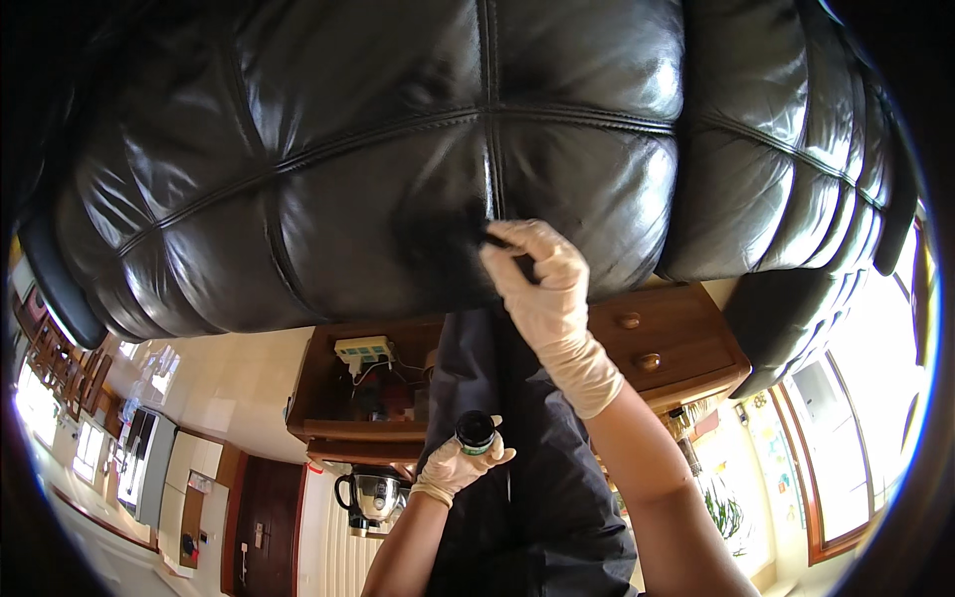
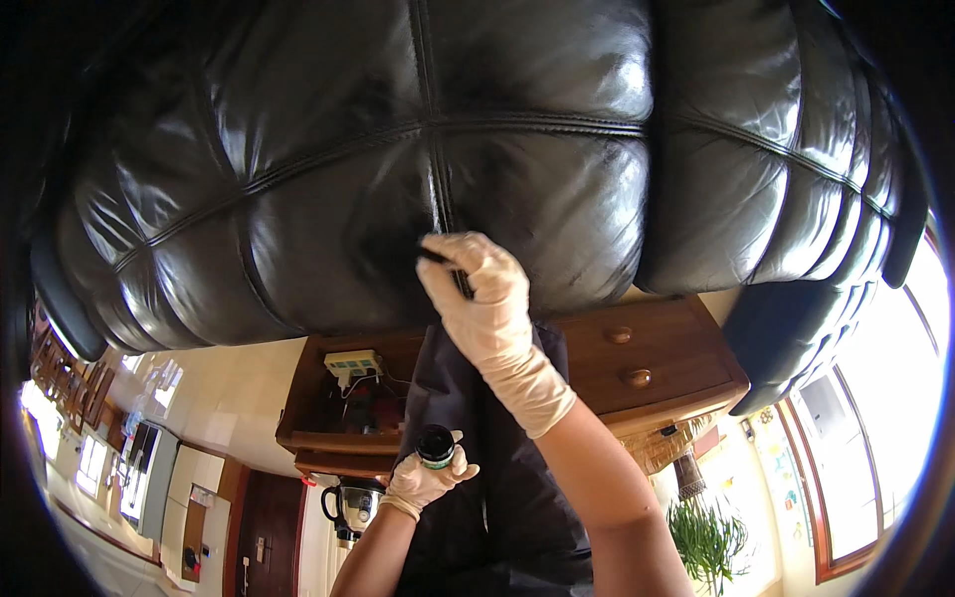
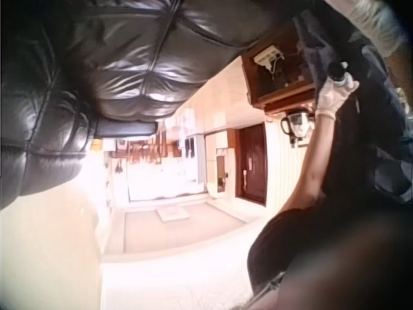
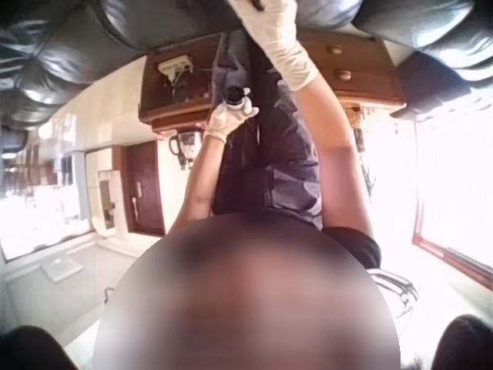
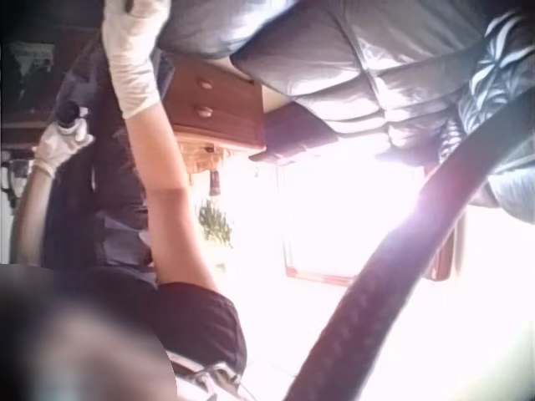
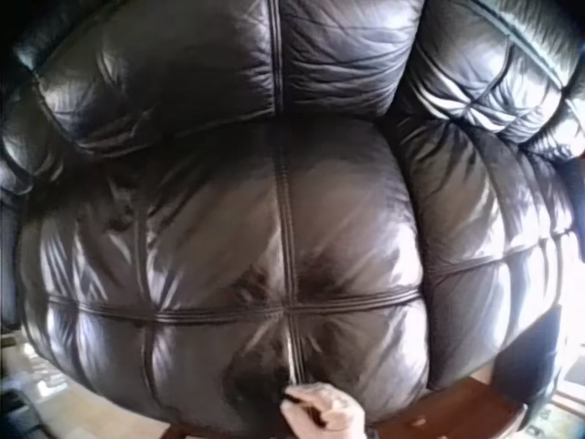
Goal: The person applies a dark cream from a small jar onto a black leather sofa using a sponge. They rub the cream into the leather surface across multiple cushions and sections of the sofa.
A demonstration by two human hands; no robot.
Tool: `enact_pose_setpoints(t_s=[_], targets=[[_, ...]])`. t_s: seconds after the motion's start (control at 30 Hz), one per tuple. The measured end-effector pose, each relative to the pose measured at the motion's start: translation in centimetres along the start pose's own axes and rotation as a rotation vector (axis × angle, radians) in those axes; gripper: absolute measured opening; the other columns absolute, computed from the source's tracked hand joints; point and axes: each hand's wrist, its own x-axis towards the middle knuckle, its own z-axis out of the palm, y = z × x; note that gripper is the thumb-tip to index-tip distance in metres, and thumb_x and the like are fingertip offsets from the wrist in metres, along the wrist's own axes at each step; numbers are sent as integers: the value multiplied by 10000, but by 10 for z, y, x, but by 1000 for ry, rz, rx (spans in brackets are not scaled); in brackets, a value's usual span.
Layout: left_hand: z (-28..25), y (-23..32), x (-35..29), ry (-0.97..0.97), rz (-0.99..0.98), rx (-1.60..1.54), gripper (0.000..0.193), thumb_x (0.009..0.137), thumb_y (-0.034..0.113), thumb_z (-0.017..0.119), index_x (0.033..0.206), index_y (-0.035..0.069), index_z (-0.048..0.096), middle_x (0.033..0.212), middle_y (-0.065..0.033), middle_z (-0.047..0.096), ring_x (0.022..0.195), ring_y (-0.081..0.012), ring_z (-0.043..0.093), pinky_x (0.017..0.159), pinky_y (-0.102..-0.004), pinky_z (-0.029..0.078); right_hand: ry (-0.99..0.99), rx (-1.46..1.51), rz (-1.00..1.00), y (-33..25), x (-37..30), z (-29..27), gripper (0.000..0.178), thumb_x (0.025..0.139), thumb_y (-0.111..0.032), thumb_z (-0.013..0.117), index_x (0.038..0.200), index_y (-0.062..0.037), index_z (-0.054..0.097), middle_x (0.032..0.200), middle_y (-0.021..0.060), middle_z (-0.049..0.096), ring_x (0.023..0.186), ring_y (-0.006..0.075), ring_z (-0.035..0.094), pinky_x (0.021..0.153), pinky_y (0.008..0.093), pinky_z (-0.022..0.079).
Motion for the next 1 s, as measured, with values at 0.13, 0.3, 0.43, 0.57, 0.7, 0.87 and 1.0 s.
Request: enact_pose_setpoints(t_s=[0.13, 0.3, 0.43, 0.57, 0.7, 0.87, 1.0], targets=[[2, 2, 1, -22, 4, -10, 847, 833, 443, 777, 1464, -10, 440, 1080, -132, 631, 1052, -254, 604, 1140, -507, 367, 94, -198, -304, 2, 40, 0, 191, 806, 2, 740, 982, -45, 683, 881, 101, 694, 749, 290, 667, 680, 351, 545], [1, 4, 0, -36, 2, -3, 862, 840, 456, 767, 1475, -12, 422, 1098, -136, 627, 1076, -266, 598, 1145, -511, 360, 130, -519, -413, 16, 59, 17, 194, 776, -70, 761, 955, -97, 691, 894, 46, 649, 778, 273, 616, 709, 400, 496], [-1, 2, 1, -38, 17, -35, 876, 836, 465, 768, 1478, -14, 414, 1116, -138, 619, 1079, -265, 590, 1161, -512, 343, 81, -598, -392, 18, 35, 16, 170, 740, -84, 797, 883, -141, 725, 873, 4, 666, 788, 221, 631, 718, 384, 445], [8, 5, 2, -75, 1, -112, 821, 840, 381, 783, 1462, -24, 433, 1089, -140, 626, 1095, -250, 591, 1168, -486, 336, 104, -620, -443, 17, 49, 14, 184, 734, -105, 791, 893, -154, 713, 870, -24, 666, 769, 197, 629, 724, 367, 435], [8, 6, 1, -95, 12, -107, 836, 845, 407, 773, 1467, -25, 421, 1103, -138, 619, 1090, -254, 583, 1176, -497, 319, 174, -646, -443, 12, 80, 21, 158, 762, -117, 774, 902, -138, 703, 852, -1, 663, 764, 218, 630, 737, 380, 438], [-3, 4, 1, -154, 30, -80, 882, 859, 481, 740, 1498, -12, 384, 1150, -142, 617, 1132, -270, 578, 1181, -509, 316, 52, -619, -440, 17, 42, 18, 187, 752, -113, 788, 913, -149, 701, 859, -10, 663, 764, 213, 625, 733, 378, 422], [17, 10, -1, -72, 16, -94, 788, 843, 417, 777, 1453, 18, 475, 1065, -122, 622, 1032, -223, 592, 1170, -465, 321, 59, -612, -429, 8, 66, 15, 130, 747, -91, 793, 852, -125, 725, 815, 4, 671, 748, 224, 634, 727, 378, 443]])
